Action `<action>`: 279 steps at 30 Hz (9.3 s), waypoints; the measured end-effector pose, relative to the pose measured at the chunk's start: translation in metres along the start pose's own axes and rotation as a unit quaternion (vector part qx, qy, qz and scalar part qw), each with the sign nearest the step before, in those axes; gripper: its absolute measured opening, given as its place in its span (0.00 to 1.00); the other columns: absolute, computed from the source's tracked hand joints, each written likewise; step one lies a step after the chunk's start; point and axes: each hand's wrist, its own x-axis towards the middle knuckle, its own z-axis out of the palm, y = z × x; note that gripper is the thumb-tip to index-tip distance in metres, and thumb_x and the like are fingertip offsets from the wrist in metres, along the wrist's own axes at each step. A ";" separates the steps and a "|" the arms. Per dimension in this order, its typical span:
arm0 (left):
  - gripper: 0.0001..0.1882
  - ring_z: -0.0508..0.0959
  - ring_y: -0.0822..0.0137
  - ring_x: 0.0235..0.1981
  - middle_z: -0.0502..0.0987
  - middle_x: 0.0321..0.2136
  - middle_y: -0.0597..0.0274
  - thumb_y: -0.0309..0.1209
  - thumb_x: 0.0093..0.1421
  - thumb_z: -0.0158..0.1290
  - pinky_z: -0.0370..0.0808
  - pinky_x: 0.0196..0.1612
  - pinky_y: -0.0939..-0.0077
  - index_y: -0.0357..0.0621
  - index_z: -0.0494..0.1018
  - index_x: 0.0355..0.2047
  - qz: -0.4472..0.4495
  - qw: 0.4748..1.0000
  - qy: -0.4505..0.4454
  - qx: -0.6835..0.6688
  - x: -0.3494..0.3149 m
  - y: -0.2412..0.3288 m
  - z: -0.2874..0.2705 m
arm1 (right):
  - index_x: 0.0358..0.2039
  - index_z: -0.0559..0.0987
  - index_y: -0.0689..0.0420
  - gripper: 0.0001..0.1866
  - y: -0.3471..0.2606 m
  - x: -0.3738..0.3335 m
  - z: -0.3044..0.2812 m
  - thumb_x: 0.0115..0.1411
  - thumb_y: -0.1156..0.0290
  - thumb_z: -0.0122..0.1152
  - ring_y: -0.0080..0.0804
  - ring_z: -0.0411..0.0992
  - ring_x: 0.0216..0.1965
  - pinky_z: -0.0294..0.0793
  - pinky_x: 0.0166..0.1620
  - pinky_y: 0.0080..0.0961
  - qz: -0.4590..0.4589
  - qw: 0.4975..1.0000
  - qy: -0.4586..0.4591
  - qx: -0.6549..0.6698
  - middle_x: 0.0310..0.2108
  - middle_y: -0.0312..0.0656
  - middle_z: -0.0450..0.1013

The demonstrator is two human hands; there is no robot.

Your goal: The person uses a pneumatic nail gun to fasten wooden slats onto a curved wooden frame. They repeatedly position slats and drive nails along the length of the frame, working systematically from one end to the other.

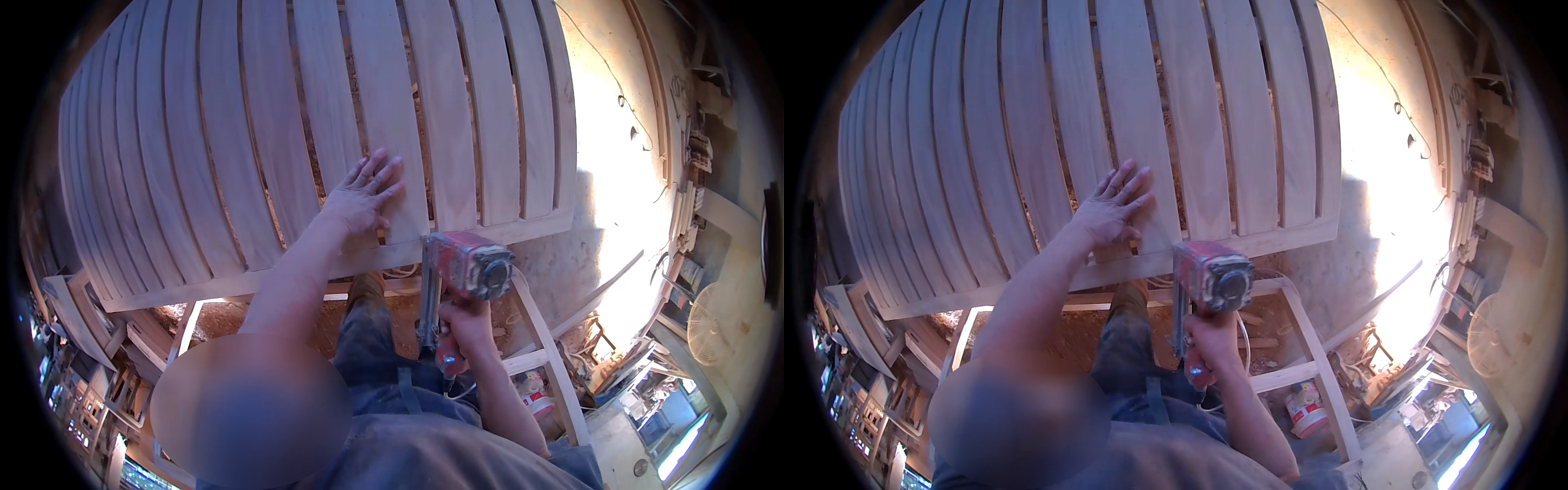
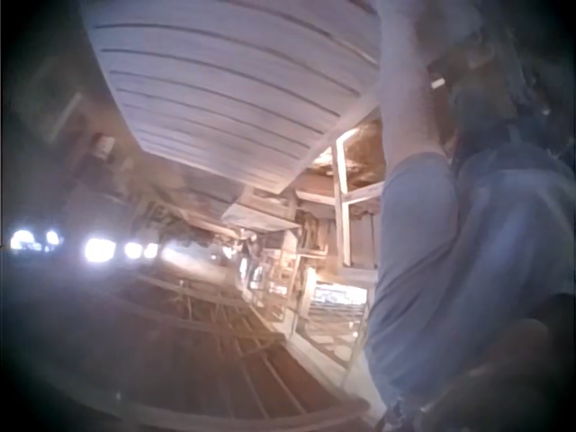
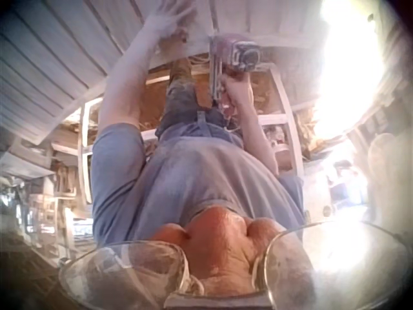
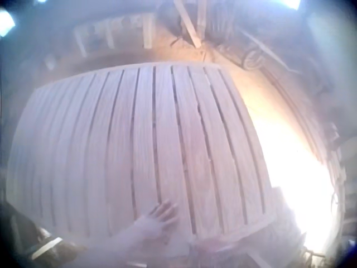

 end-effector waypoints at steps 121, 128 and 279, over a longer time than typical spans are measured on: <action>0.22 0.57 0.51 0.68 0.63 0.63 0.65 0.40 0.60 0.58 0.55 0.75 0.51 0.57 0.74 0.56 0.188 0.924 0.324 0.074 -0.013 -0.067 0.057 | 0.26 0.77 0.57 0.03 0.031 -0.025 0.068 0.56 0.78 0.63 0.21 0.70 0.22 0.68 0.26 0.26 0.073 0.997 -0.006 -0.007 0.21 0.33 0.72; 0.21 0.56 0.52 0.68 0.64 0.63 0.66 0.42 0.61 0.58 0.55 0.75 0.52 0.57 0.75 0.54 0.189 0.921 0.333 0.068 -0.015 -0.064 0.060 | 0.32 0.78 0.59 0.02 0.022 -0.033 0.072 0.59 0.78 0.64 0.22 0.70 0.21 0.71 0.28 0.24 0.077 0.992 0.013 -0.098 0.20 0.35 0.71; 0.40 0.57 0.29 0.69 0.49 0.70 0.26 0.35 0.58 0.61 0.61 0.70 0.39 0.41 0.60 0.69 -0.445 0.771 0.334 -0.310 -0.144 -0.082 0.078 | 0.42 0.81 0.62 0.13 0.041 -0.055 0.155 0.57 0.71 0.65 0.34 0.77 0.21 0.75 0.25 0.34 -0.229 0.957 -0.034 -0.177 0.23 0.42 0.78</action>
